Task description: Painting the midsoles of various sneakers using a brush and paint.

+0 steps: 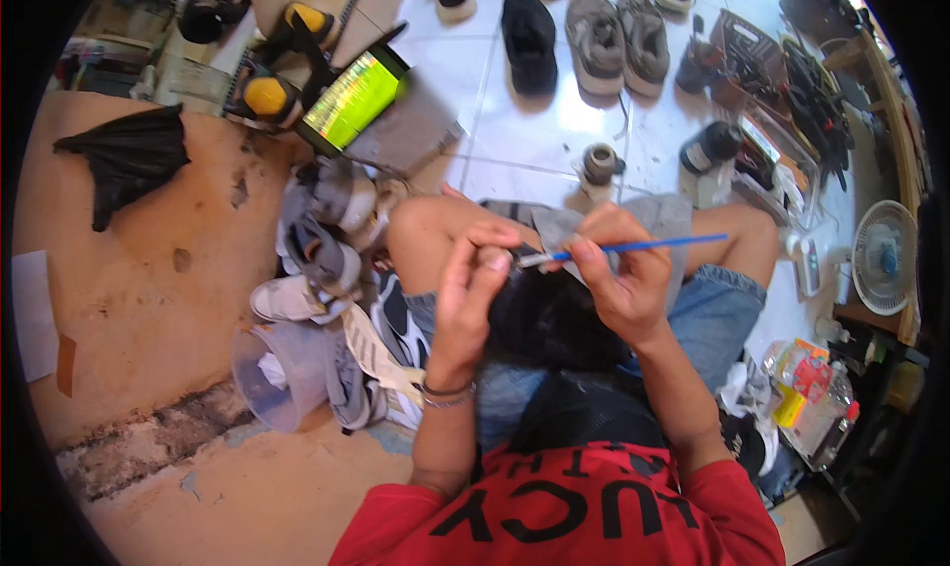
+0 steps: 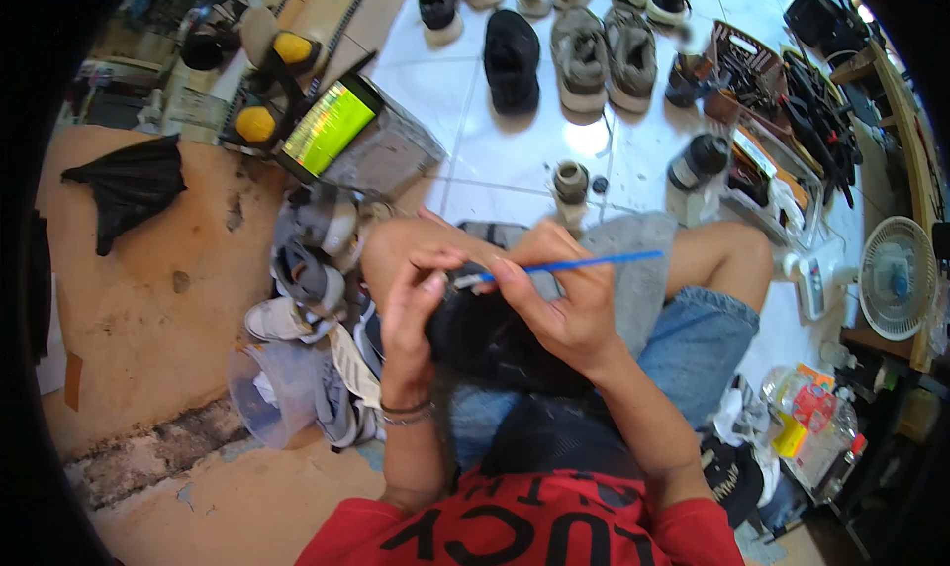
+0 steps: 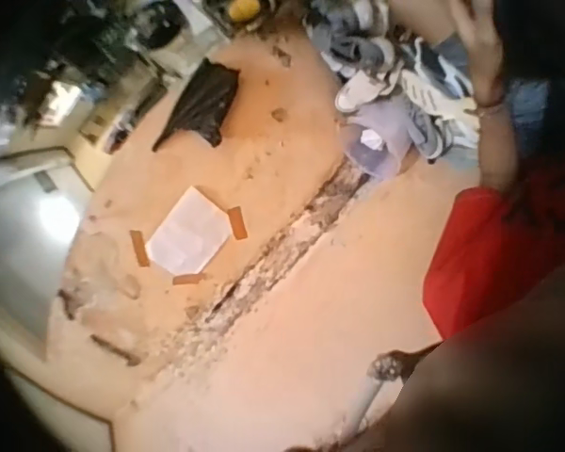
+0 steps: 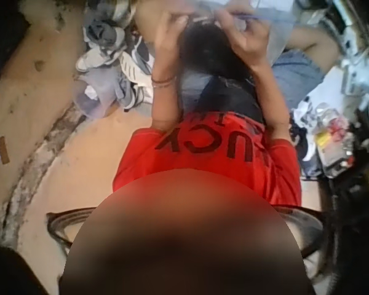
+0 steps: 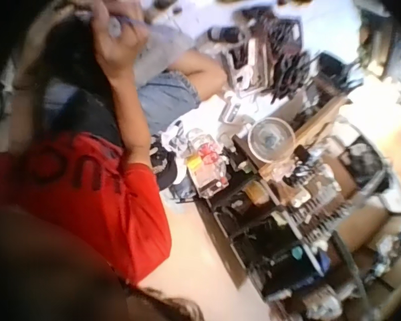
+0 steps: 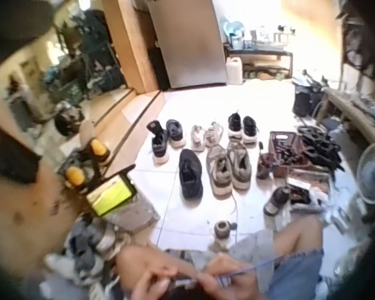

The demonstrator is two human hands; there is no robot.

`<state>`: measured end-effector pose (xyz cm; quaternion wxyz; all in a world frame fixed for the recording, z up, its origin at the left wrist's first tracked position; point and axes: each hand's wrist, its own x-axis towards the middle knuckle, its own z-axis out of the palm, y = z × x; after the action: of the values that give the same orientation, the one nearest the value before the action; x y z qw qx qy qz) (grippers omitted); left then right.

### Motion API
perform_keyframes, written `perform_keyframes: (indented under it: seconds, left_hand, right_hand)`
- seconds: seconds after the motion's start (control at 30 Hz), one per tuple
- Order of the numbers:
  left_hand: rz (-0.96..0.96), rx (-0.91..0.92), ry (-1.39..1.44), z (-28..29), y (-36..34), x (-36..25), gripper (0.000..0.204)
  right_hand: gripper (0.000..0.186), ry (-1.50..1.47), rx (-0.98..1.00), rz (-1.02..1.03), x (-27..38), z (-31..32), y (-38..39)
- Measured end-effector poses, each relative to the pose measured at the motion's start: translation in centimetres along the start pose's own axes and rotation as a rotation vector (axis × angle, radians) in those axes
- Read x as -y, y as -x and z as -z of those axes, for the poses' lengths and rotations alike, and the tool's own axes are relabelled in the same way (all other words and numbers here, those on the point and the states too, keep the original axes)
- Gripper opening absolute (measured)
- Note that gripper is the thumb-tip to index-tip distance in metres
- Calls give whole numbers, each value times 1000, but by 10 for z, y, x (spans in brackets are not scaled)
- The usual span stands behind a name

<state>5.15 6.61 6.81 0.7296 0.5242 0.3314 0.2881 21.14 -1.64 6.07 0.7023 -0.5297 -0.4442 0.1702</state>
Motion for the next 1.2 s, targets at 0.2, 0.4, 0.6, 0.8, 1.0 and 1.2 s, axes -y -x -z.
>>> perform_keyframes:
  seconds: [0.2, 0.4, 0.6, 0.8, 1.0, 1.2]
  left_hand:
    - [6, -25, -22, 1, 15, 7, 19]
    - [-179, 124, -219, 0, 7, 27, 19]
    - [-93, 122, -135, 16, 1, 25, 18]
    - [-90, 42, -39, 4, 4, 18, 20]
    - [-38, -34, -14, 0, 5, -2, 20]
    - [-71, 8, -9, -5, 1, 12, 20]
  right_hand:
    - [11, 79, 45, 0, 1, 5, 4]
    - [8, 31, -41, -89, 1, 15, 30]
    - [8, 104, 78, 7, 16, 5, 20]
    - [8, 106, 73, 74, 12, 0, 21]
    - [7, 57, 131, 110, 19, -5, 16]
    - [11, 100, 18, 32, 9, 3, 16]
